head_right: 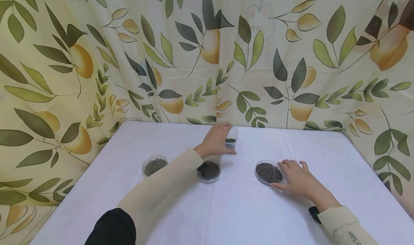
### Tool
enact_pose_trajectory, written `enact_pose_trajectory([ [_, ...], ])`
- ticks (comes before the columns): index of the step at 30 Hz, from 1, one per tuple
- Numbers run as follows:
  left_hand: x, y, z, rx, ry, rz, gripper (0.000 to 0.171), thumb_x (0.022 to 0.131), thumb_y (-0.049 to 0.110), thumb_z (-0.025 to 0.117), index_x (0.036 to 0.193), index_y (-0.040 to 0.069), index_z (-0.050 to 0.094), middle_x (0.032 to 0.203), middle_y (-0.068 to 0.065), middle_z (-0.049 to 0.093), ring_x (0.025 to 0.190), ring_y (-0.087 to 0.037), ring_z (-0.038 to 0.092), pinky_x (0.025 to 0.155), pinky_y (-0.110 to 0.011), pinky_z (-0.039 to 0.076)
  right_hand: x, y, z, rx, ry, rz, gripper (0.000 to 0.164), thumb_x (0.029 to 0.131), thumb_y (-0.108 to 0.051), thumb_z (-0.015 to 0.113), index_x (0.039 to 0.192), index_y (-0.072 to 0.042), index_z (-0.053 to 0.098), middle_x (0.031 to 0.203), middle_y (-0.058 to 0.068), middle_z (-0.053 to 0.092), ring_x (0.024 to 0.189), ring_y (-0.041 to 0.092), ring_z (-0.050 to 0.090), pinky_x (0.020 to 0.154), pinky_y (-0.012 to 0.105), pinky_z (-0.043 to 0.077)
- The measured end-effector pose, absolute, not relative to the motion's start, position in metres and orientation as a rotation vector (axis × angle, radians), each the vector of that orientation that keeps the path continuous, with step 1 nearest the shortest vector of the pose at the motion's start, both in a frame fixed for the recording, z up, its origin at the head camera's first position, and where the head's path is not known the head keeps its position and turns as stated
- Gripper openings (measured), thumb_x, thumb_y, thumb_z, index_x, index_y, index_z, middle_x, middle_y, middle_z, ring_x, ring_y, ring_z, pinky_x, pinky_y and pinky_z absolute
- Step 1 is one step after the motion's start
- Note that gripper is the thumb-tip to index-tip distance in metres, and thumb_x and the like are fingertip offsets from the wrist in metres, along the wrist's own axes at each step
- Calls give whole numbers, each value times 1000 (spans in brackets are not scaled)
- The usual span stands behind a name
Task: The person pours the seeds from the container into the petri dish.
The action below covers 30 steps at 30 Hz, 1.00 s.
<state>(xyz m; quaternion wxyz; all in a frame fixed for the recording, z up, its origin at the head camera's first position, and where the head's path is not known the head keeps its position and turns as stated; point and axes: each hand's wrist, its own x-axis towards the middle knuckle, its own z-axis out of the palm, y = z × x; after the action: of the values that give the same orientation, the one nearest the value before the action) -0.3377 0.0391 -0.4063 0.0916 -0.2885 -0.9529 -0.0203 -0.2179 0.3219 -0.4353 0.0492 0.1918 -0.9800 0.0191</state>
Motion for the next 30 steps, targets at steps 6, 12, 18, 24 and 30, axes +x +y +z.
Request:
enact_pose_trajectory([
  [6,-319,52,-402,-912,-2838,-32,100,72,72,60,148,15,28,147,0,38,136,-19,35,113,-33,29,-218,322,-435,578,-3000,61,83,72,-60,69,122,5,55,122,28,54,114,43,48,93,68,28],
  [12,-300,71,-402,-990,-2818,-3,97,74,73,57,148,17,28,146,2,39,135,-16,36,113,-30,29,-218,322,-434,568,-3008,57,84,71,-61,69,122,5,55,122,28,54,114,43,49,93,67,28],
  [18,-285,88,-404,-1058,-2804,31,97,74,76,53,149,20,26,146,5,39,132,-12,38,110,-26,32,-219,321,-434,566,-3010,46,84,71,-62,68,121,5,56,121,28,55,113,43,50,92,68,29],
  [24,-276,100,-409,-1092,-2797,45,97,74,77,53,148,21,27,145,6,40,131,-11,40,109,-25,34,-219,322,-435,582,-2992,29,84,70,-62,69,120,5,56,119,26,56,112,42,51,90,67,30],
  [30,-274,105,-418,-1132,-2814,35,96,73,76,55,148,21,29,144,8,40,130,-10,40,107,-23,34,-220,322,-435,578,-2999,19,84,71,-62,69,121,5,56,120,26,56,112,42,50,91,68,30],
])
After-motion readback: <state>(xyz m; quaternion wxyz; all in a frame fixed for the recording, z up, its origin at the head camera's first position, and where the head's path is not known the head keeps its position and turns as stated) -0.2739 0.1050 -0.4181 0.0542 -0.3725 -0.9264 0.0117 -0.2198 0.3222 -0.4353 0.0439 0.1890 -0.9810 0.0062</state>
